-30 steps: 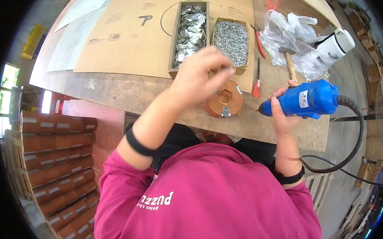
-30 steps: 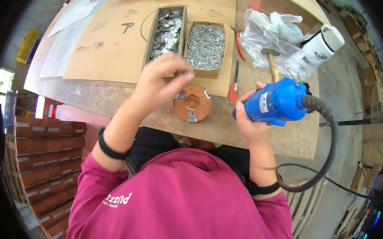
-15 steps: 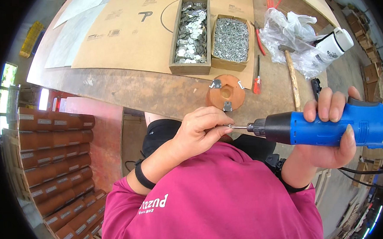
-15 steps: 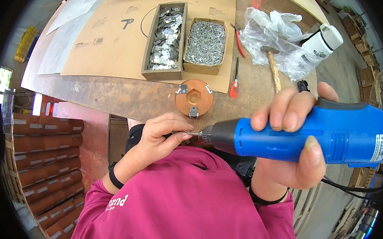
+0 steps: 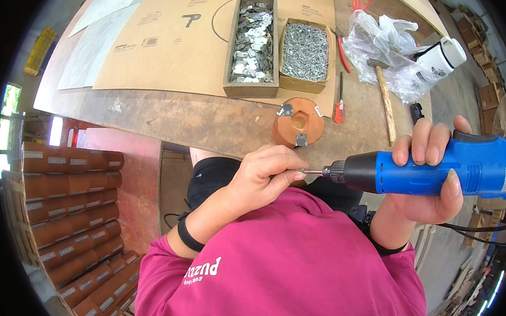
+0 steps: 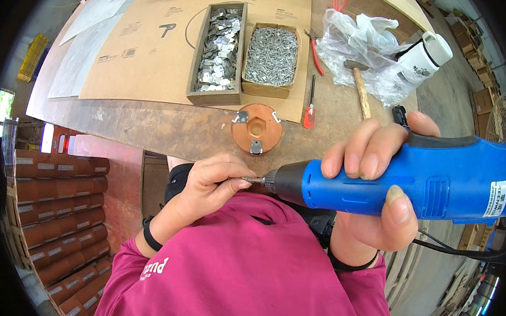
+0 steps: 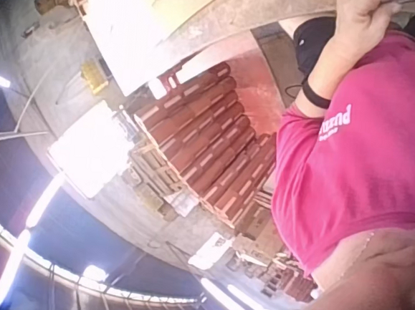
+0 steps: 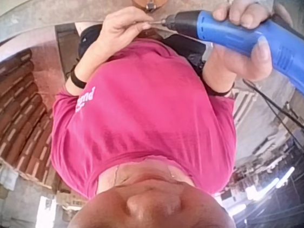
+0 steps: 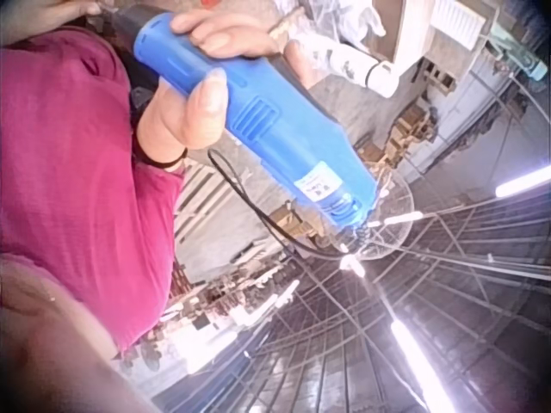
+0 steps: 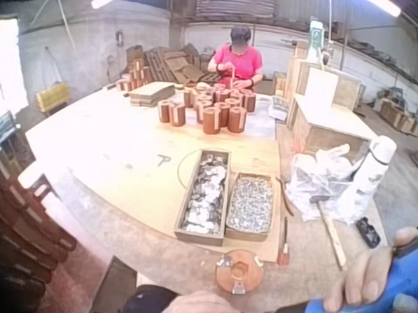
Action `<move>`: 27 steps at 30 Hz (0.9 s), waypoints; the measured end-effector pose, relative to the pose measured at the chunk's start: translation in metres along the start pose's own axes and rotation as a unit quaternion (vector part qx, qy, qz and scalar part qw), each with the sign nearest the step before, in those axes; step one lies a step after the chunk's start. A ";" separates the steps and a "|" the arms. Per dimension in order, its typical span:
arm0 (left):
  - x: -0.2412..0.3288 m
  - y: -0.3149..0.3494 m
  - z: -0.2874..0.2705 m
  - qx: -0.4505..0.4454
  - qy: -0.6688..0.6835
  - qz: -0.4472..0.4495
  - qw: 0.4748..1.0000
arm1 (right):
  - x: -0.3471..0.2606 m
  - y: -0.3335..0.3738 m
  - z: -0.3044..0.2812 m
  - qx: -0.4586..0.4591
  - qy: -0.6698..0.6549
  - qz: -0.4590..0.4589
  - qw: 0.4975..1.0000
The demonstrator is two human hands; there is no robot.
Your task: Installing metal hardware onto cylindrical wood or bamboo furniture components using a power screwdriver.
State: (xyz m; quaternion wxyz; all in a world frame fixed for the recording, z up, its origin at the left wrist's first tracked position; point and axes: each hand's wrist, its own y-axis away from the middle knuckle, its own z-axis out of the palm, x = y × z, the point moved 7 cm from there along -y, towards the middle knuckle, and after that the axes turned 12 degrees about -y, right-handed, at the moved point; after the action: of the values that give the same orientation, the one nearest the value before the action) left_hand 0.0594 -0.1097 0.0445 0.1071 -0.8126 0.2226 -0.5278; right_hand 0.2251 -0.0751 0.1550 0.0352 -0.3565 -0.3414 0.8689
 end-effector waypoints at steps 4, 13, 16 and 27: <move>0.001 -0.002 0.005 -0.023 -0.012 0.008 1.000 | 0.002 -0.001 0.000 -0.024 -0.001 0.007 1.000; -0.006 -0.009 0.007 -0.117 0.075 -0.069 0.988 | 0.008 -0.009 0.008 -0.084 -0.027 0.033 0.996; -0.007 -0.015 0.003 -0.098 0.020 -0.043 0.994 | 0.011 -0.011 0.014 -0.118 -0.016 0.038 0.992; -0.001 -0.026 0.002 0.030 -0.260 0.032 0.965 | 0.032 -0.024 0.011 -0.048 0.132 -0.027 0.990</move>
State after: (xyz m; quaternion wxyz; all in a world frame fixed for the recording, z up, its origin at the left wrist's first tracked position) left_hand 0.0673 -0.0868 0.0538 0.2027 -0.9106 0.1969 -0.3015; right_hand 0.1899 -0.0532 0.1559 0.0857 -0.4601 -0.3848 0.7956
